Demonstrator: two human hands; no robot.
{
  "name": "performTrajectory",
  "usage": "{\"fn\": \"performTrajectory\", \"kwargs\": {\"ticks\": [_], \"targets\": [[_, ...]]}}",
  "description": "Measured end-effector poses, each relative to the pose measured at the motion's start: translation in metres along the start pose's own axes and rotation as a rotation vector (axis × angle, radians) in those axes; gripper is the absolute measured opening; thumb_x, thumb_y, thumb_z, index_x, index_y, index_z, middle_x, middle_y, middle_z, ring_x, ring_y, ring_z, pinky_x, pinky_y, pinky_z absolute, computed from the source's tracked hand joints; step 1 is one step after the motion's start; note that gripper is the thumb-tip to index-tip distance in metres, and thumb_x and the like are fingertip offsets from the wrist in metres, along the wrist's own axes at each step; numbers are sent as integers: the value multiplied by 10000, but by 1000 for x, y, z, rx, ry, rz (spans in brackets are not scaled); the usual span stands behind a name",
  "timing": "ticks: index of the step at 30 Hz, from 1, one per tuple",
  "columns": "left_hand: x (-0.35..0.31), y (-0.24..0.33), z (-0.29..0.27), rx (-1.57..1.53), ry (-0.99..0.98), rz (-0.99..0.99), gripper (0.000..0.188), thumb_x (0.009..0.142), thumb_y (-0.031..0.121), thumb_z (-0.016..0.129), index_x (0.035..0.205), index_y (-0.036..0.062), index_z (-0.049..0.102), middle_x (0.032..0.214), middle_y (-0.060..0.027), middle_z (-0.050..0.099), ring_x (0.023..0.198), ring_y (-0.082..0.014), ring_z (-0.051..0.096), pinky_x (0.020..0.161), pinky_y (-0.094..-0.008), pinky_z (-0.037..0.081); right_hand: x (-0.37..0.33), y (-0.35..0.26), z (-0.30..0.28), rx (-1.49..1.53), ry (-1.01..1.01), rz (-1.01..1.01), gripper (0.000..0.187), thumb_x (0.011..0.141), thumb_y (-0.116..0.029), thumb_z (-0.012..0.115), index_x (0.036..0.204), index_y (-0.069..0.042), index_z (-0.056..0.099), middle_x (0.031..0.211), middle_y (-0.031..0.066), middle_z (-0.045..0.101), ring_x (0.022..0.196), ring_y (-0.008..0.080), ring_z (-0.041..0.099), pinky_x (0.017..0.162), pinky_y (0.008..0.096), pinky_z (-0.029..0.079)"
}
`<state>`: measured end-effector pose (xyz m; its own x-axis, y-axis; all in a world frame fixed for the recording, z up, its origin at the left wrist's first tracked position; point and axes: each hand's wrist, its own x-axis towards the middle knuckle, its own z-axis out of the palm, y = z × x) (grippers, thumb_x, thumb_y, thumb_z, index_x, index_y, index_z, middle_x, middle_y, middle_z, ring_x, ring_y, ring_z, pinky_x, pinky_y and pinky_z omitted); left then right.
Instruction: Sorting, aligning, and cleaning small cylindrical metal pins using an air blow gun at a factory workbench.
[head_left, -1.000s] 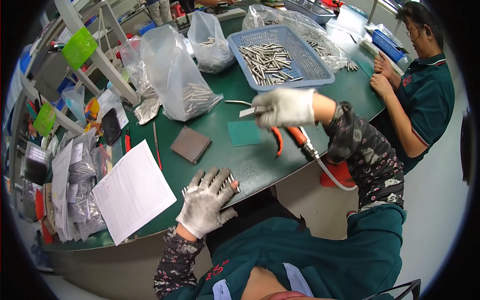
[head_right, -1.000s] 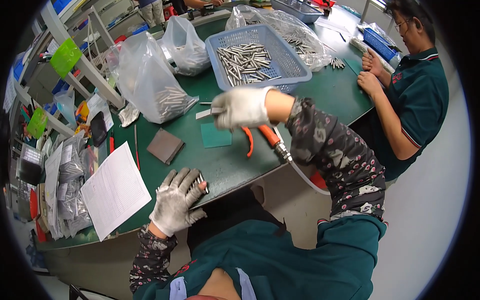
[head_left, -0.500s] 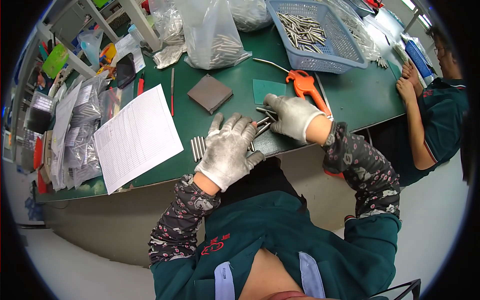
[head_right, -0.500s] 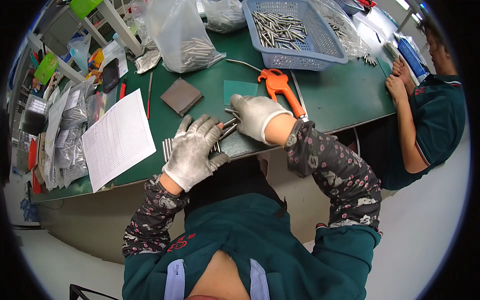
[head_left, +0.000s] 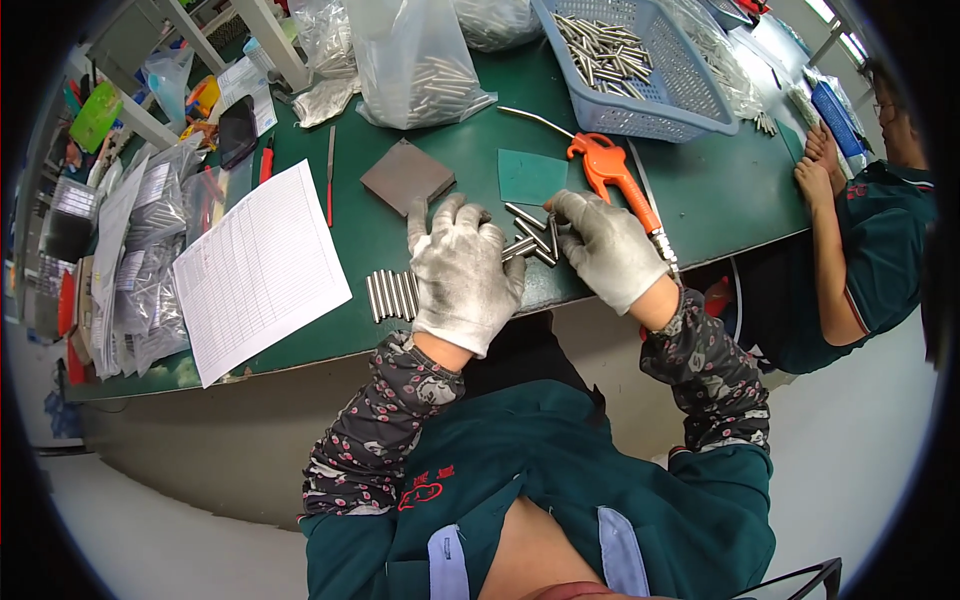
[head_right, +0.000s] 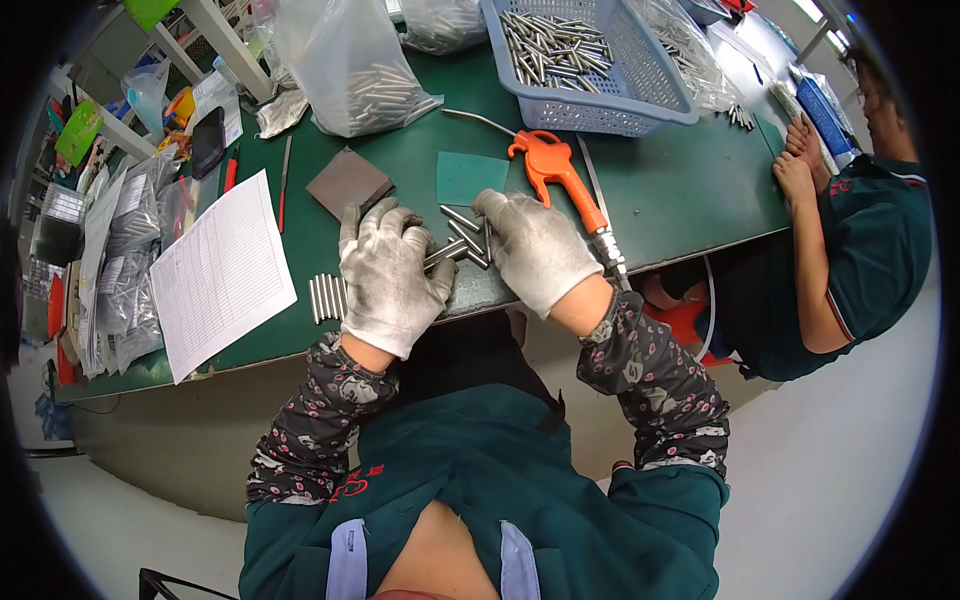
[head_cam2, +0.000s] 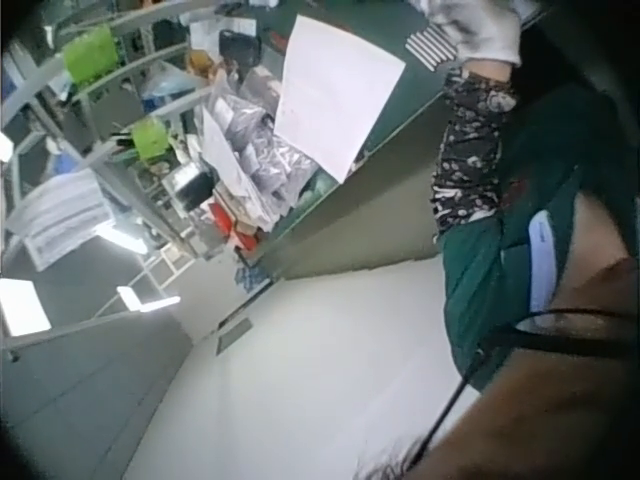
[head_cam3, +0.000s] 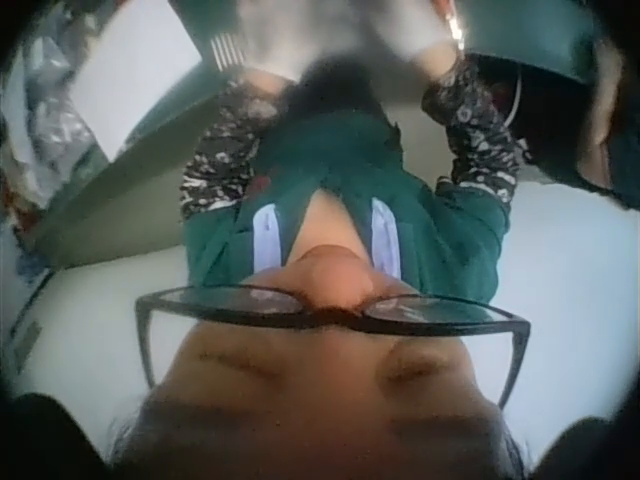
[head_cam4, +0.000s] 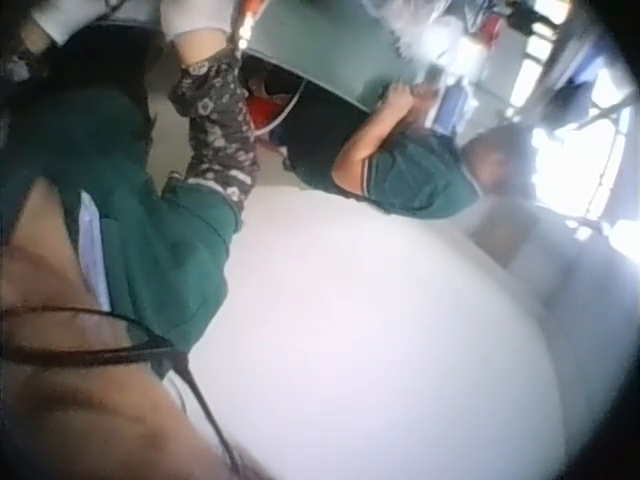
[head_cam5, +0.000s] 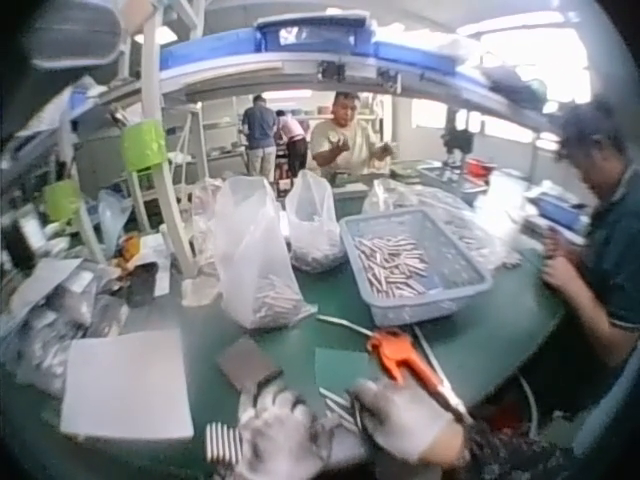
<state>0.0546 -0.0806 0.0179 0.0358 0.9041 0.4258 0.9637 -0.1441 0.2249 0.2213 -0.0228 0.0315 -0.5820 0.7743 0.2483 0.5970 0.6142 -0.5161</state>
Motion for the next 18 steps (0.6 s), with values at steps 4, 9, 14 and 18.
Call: {"fn": "performTrajectory", "kwargs": {"ticks": [4, 9, 14, 18], "targets": [[2, 1, 4, 21, 18, -10, 258, 681, 249, 704, 816, 29, 688, 1038, -107, 618, 1138, -275, 513, 1066, -517, 269, 5, -12, 0, -249, -74, 62, 218, 789, -37, 566, 1006, -36, 540, 836, 174, 618, 789, 351, 611, 673, 431, 484], [4, -2, 9, 15, 13, -57, 273, 702, 251, 663, 844, 19, 690, 1036, -112, 623, 1144, -270, 511, 1072, -517, 255, 11, -7, 3, -282, -73, 119, 195, 791, -74, 550, 983, -48, 527, 760, 168, 623, 708, 361, 619, 619, 456, 481], [6, -3, 12, 41, 111, -33, 236, 661, 241, 709, 756, 25, 691, 992, -93, 643, 1077, -262, 554, 1036, -490, 322, 19, -16, 0, -330, -131, 149, 167, 792, -98, 535, 936, -18, 507, 786, 182, 632, 706, 371, 630, 618, 474, 489], [7, -2, 11, 33, 108, -46, 245, 663, 248, 706, 758, 23, 690, 991, -93, 644, 1071, -261, 556, 1035, -490, 323, 24, -11, -3, -365, -156, 79, 170, 789, -92, 539, 942, -24, 513, 780, 181, 633, 700, 367, 635, 609, 472, 491]]}}
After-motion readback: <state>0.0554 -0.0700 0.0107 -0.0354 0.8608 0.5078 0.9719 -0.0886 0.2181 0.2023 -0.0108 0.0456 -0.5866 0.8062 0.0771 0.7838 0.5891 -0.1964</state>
